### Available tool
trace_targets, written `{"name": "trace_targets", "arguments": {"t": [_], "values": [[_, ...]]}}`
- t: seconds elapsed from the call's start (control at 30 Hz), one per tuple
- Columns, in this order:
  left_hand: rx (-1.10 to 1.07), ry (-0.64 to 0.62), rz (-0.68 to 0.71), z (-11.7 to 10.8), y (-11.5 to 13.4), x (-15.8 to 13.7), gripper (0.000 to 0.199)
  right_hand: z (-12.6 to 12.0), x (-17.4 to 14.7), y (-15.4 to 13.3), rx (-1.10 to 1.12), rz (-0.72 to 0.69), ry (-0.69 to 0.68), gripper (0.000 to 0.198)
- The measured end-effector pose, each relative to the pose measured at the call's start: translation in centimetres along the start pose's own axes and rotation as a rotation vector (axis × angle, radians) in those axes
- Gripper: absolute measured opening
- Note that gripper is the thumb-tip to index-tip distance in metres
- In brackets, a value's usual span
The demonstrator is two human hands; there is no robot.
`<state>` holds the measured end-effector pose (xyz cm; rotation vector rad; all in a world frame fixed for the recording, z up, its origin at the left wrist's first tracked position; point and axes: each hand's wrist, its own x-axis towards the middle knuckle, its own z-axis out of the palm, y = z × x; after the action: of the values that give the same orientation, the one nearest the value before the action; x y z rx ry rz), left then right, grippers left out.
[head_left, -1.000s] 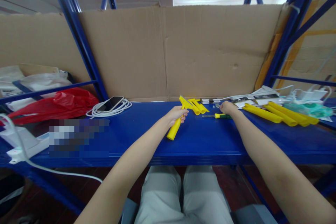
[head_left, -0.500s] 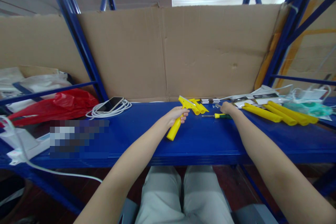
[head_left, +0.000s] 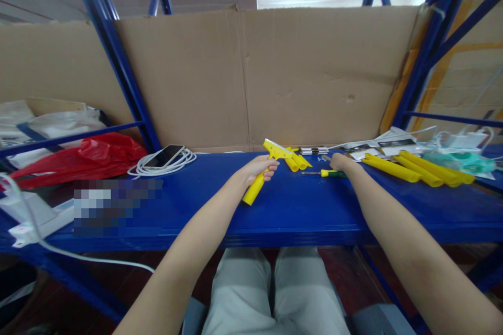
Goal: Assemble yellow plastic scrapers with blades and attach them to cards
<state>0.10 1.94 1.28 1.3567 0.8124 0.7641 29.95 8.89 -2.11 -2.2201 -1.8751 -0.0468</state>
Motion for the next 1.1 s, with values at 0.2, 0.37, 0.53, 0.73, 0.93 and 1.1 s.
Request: {"name": "trace_targets", "arguments": {"t": [0.2, 0.37, 0.53, 0.73, 0.93, 1.1], "values": [[0.098, -0.090, 0.020, -1.7, 1.0, -0.8, 0.025, -0.3, -0.3, -0.3, -0.077, 0.027, -0.081, 0.034], [0.125, -0.091, 0.037, -2.2, 1.0, -0.9, 0.025, -0.9, -1.0, -0.6, -0.077, -0.005, -0.037, 0.030], [0.141, -0.083, 0.034, -1.9, 0.6, -0.6, 0.022, -2.1, -2.4, -2.9, 0.071, -0.181, 0.070, 0.025], [0.213, -0.028, 0.051, -0.8, 0.2, -0.7, 0.018, -2.1, -5.2, -8.0, 0.513, -0.589, 0.280, 0.013], [0.273, 0.019, 0.074, 1.0, 0.4, -1.3, 0.018, -1.7, -6.7, -9.8, 0.547, -0.765, 0.304, 0.008], [0.314, 0.066, 0.095, 1.8, 0.6, -1.6, 0.020, -1.6, -6.6, -9.6, 0.562, -0.760, 0.317, 0.006]]}}
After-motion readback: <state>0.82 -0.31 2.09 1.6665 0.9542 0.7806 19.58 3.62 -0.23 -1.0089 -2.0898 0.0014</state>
